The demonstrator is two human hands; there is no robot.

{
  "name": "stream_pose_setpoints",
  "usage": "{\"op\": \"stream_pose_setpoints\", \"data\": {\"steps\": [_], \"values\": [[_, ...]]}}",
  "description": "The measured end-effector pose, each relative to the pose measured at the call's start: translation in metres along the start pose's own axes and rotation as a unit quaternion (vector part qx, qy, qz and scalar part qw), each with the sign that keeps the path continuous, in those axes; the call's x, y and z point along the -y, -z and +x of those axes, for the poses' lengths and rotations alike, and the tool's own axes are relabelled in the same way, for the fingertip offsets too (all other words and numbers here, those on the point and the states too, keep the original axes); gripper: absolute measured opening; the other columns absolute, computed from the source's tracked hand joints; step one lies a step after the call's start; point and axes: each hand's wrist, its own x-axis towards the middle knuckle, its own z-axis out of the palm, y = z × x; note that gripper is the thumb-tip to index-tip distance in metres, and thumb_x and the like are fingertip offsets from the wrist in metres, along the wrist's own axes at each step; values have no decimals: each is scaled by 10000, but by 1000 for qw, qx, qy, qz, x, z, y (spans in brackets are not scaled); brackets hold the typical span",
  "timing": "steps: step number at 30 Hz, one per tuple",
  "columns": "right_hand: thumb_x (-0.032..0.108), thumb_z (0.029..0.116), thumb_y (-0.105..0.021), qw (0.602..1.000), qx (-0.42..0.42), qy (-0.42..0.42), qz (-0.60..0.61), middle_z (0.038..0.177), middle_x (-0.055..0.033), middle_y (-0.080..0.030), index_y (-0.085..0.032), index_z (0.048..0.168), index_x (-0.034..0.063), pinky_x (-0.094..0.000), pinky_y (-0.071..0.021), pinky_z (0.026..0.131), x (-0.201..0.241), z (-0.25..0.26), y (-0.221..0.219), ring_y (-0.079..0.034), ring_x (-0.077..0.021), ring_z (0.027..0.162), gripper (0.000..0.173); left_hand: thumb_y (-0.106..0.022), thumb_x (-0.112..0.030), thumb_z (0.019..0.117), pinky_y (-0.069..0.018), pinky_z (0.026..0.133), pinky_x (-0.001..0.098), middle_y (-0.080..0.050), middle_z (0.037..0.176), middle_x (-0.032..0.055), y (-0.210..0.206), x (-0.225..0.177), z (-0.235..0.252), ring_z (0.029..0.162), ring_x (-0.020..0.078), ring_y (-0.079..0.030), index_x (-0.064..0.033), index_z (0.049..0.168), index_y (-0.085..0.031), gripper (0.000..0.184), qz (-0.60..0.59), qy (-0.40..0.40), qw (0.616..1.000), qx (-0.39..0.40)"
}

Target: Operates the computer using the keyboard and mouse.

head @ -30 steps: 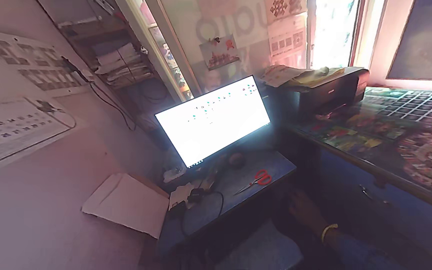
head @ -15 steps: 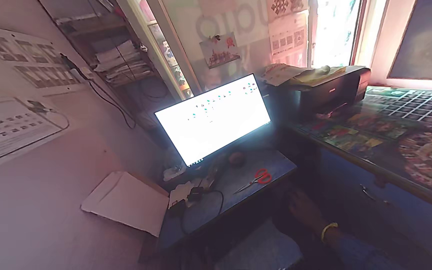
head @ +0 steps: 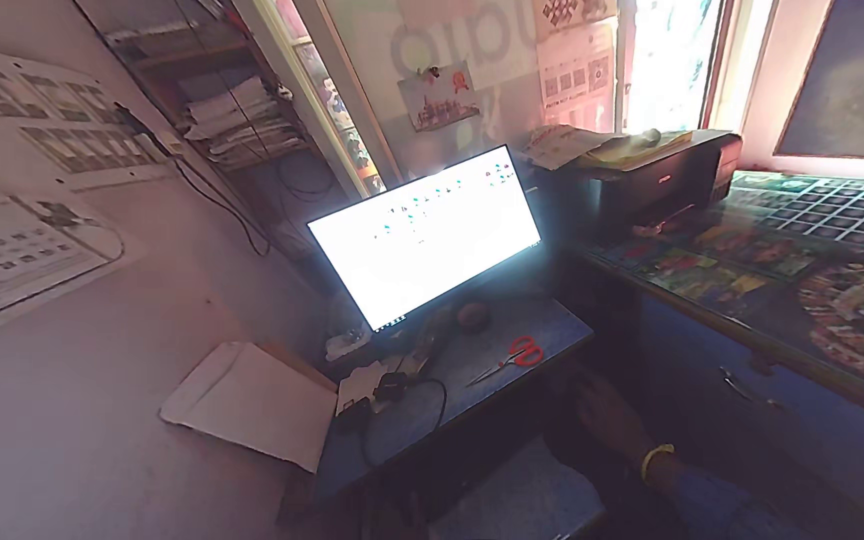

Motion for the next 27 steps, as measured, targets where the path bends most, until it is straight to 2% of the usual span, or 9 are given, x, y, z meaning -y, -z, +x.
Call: {"op": "stream_pose_setpoints", "data": {"steps": [4,7,13,18,27], "values": [[356,1026,-476,1000,-10,1,3,1560,-143,-469,-585,1436,159,-436,-423,1161,0,1,-2,-458,-306,1442,468,-417,-494,1054,-360,1191,510,-504,1508,253,3,-3,0,1424,384,-475,37,1456,-507,672,-2,4,1000,2],[355,1026,-477,1000,-7,-1,5,1562,-151,-462,-582,1438,153,-438,-418,1164,0,0,-2,-451,-309,1446,471,-420,-484,1057,-371,1182,505,-527,1482,260,8,-7,-1,1409,390,-489,43,1440,-520,659,1,10,1000,12],[355,1031,-463,1000,-10,-4,-4,1548,-160,-480,-590,1429,144,-431,-415,1167,1,0,0,-462,-311,1439,468,-405,-518,1050,-372,1186,506,-520,1497,246,-1,-1,1,1414,380,-489,32,1464,-502,696,3,2,1000,-5],[356,1047,-447,999,25,-28,-1,1618,-132,-394,-558,1463,150,-436,-390,1186,5,1,7,-408,-304,1478,478,-469,-462,1045,-373,1171,561,-455,1536,279,-7,4,4,1423,431,-458,60,1508,-421,699,-9,-10,1000,-18],[367,1041,-455,999,26,-26,1,1609,-129,-406,-567,1453,153,-432,-385,1190,4,0,7,-416,-293,1472,478,-481,-464,1041,-407,1143,556,-540,1451,282,-9,6,5,1360,414,-529,62,1440,-504,661,-6,-8,1000,-12]]}}
